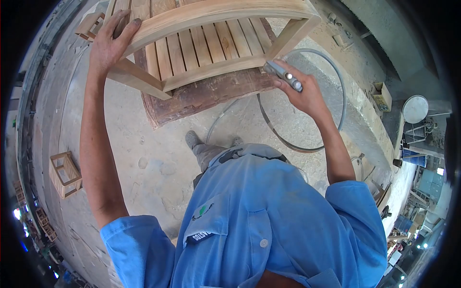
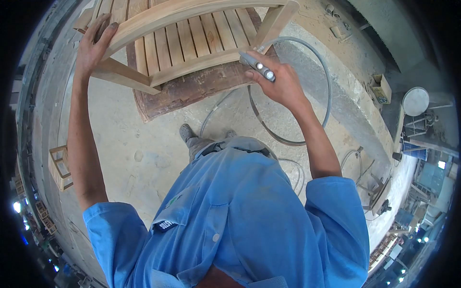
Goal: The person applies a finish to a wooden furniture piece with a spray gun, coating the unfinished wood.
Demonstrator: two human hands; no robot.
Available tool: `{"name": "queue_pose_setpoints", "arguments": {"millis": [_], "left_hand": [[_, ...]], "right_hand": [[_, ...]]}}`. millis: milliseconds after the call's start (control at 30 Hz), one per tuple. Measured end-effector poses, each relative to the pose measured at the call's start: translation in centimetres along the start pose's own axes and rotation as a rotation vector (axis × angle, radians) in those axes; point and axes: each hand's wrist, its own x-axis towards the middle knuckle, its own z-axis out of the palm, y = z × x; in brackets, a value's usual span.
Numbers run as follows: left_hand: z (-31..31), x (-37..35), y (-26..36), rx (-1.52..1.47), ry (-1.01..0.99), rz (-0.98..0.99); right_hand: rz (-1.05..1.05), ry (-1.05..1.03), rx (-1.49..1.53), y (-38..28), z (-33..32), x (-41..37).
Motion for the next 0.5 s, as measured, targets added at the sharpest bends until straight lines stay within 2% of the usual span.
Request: {"name": "queue_pose_setpoints", "arguments": {"millis": [100, 300, 500], "left_hand": [[0.2, 0.1, -0.1, 0.001, 0.004, 0.025], [-0.3, -0.1, 0.3, 0.022, 0.008, 0.012], [-0.6, -0.3, 1.0, 0.027, 0.015, -0.015]], "right_hand": [[0.058, 0.001, 0.043, -0.5, -0.3, 0.8], [0.011, 0.172, -0.04, -0.6, 0.0, 4.9], [0.069, -0.015, -0.03, -0.6, -0.6, 1.4]]}}
